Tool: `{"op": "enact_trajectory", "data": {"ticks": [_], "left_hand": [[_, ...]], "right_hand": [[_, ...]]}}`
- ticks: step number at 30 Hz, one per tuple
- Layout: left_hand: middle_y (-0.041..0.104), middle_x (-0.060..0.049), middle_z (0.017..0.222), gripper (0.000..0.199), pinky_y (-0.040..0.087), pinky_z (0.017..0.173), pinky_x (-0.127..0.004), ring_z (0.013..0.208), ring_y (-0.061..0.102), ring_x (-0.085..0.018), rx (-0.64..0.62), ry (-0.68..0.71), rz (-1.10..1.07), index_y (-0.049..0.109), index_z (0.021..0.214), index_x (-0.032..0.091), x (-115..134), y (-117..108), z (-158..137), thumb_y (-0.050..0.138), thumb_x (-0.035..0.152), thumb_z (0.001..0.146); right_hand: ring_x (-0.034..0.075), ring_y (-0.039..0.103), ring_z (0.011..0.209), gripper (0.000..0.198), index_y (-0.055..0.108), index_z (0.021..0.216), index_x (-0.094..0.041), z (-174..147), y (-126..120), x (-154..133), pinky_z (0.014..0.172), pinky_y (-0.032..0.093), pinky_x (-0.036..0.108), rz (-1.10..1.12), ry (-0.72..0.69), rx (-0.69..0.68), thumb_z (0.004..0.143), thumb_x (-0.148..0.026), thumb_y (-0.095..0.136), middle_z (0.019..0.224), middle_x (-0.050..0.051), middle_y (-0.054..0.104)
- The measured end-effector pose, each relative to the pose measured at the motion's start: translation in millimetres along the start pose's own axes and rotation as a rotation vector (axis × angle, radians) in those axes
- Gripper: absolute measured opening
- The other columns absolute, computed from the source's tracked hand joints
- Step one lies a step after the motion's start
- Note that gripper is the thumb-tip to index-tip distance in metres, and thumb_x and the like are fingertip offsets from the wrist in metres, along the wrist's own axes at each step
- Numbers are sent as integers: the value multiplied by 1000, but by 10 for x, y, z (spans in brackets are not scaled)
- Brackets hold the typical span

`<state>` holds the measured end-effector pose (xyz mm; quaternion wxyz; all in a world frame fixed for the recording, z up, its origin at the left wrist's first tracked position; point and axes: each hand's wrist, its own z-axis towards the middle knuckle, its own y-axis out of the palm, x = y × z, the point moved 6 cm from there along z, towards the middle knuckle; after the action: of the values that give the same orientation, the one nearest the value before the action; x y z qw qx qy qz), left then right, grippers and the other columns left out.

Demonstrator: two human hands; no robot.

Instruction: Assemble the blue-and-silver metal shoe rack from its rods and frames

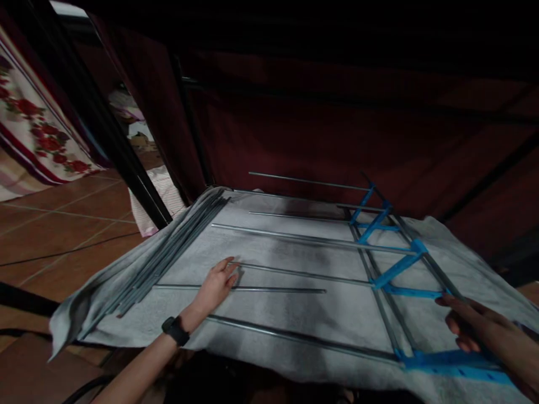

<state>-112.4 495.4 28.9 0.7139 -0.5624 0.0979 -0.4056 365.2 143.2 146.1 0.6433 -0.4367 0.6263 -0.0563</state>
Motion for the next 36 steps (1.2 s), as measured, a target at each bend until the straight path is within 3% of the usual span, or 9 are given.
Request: {"op": "enact_trajectory", "data": {"ticks": [3, 7, 13, 20, 26, 36], "left_hand": [[58, -12, 136, 35, 50, 104, -42, 122, 58, -24, -62, 82, -39, 61, 126, 20, 439, 90, -107, 49, 25, 94], [56, -13, 139, 36, 47, 106, -41, 126, 56, -24, -163, 159, -29, 60, 128, 19, 957, 286, -133, 50, 20, 94], [59, -13, 137, 38, 45, 107, -43, 125, 56, -23, -268, 206, -5, 58, 132, 19, 1401, 628, -107, 48, 23, 95], [62, -14, 132, 39, 44, 102, -42, 119, 58, -25, -294, 201, 104, 58, 132, 19, 1446, 875, -60, 45, 22, 96], [64, -10, 123, 37, 45, 99, -40, 115, 58, -25, -268, 238, 168, 60, 129, 22, 1385, 1038, 17, 44, 21, 95], [65, -10, 116, 48, 49, 95, -41, 105, 61, -23, -249, 300, 143, 62, 126, 23, 1430, 999, 9, 37, 6, 89]], "right_hand": [[17, 46, 41, 36, 54, 71, -27, -33, 103, 8, 44, 41, 33, 123, 42, -132, 72, -62, 60, 53, 3, 56], [14, 46, 41, 35, 55, 83, -26, -70, 107, -96, 45, 41, 30, 191, -11, -110, 78, -60, 59, 55, 2, 58], [14, 46, 37, 45, 55, 88, -20, -117, 127, -252, 43, 41, 29, 227, -64, -121, 80, -65, 54, 51, 0, 57], [13, 52, 42, 44, 57, 92, -18, -73, 118, -183, 46, 43, 26, 277, -121, -112, 93, -58, 40, 57, 0, 60], [13, 56, 49, 38, 59, 90, -16, -18, 128, -155, 52, 48, 25, 349, -70, -97, 97, -47, 39, 61, 3, 64], [14, 59, 51, 47, 61, 91, -17, -23, 115, -158, 55, 50, 26, 323, -57, -77, 98, -57, 35, 65, 6, 68]]}}
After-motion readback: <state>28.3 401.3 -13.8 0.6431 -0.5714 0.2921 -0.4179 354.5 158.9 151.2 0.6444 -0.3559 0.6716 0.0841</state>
